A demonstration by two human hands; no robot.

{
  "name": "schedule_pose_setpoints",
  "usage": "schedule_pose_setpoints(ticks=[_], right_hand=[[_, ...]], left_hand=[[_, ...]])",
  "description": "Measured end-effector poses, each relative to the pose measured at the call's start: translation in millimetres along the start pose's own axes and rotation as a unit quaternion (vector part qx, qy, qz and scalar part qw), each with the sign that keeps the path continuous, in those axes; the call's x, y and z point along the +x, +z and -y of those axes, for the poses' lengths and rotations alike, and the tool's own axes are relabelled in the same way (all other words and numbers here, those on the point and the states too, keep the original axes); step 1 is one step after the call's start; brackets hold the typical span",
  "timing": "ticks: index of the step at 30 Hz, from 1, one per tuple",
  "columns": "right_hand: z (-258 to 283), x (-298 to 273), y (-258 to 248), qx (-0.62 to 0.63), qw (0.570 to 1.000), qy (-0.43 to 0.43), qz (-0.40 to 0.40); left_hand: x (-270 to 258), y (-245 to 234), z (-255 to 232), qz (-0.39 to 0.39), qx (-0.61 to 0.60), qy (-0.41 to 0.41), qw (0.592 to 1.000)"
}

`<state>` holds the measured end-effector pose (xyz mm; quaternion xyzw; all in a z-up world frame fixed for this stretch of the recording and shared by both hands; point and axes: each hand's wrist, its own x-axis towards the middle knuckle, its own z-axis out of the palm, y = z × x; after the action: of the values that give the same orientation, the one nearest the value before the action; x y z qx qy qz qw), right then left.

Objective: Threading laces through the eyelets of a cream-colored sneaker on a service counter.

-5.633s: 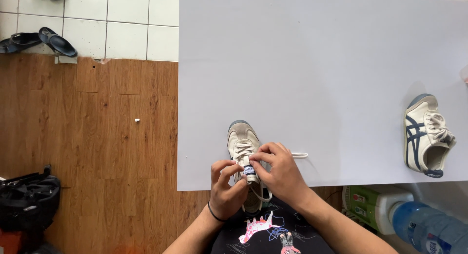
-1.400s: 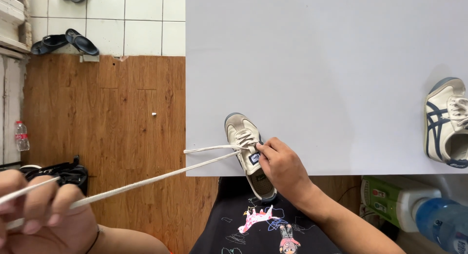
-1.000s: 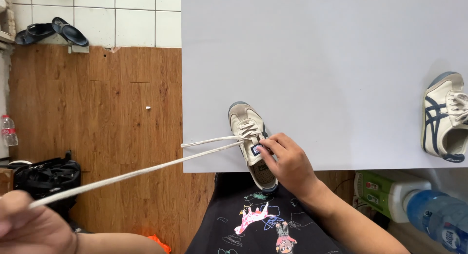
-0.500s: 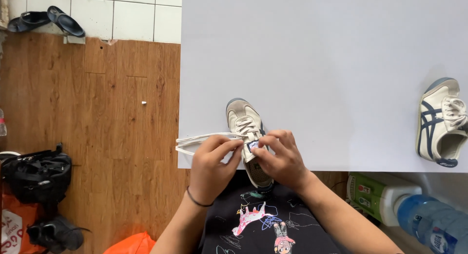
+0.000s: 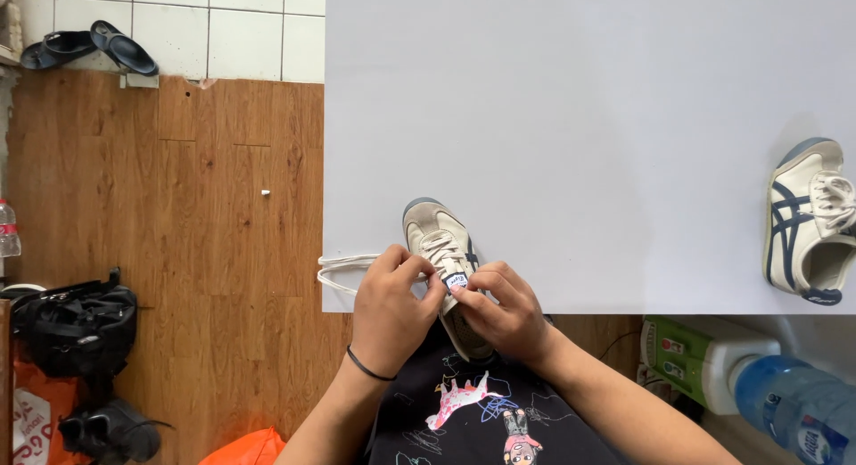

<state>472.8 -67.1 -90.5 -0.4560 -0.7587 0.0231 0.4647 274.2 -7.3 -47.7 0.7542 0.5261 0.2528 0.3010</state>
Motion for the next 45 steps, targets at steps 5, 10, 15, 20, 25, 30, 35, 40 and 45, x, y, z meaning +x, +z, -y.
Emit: schedule_pose_setpoints(ticks=[5,10,15,20,25,30,35,40,45], right_hand=[[-1.9,0.4,1.7,0.004,1.000,0.002,0.000],[-0.9,2.4,2.4,0.014,1.000,0.000,-0.003],[-1.1,6.1,2.3,0.024,1.000,0.001,0.001],[-0.1,8.6,1.5,0.028,1.000,0.010,0.000],[2.0,10.5,-13.3,0.077,0.993,0.024,0.088],[5.0,20.5,-17.5,0.128,0.986,0.033,0.100],[1.4,15.7,-17.2,0.174,0.967,0.172,0.074],[-7.9,21.2,-12.6,0.238,0.898,0.357,0.095],[-12.2,34.9,-17.0,0.225,0.869,0.406,0.172]], left_hand=[[-0.1,5.5,4.2,0.001,0.021,0.000,1.000],[5.6,5.9,4.6,-0.015,0.005,0.040,0.999],[2.3,7.1,20.6,-0.039,-0.028,0.051,0.998],[-2.9,3.3,16.0,-0.063,-0.022,0.085,0.994],[-11.6,-29.3,-8.4,0.084,0.024,0.130,0.988],[-23.8,1.1,-7.4,0.009,0.166,0.148,0.975],[-28.5,33.3,4.4,-0.078,0.119,0.134,0.981],[-32.7,53.8,18.9,-0.134,0.087,0.149,0.976],[-34.9,65.6,27.0,-0.203,0.046,0.163,0.964]])
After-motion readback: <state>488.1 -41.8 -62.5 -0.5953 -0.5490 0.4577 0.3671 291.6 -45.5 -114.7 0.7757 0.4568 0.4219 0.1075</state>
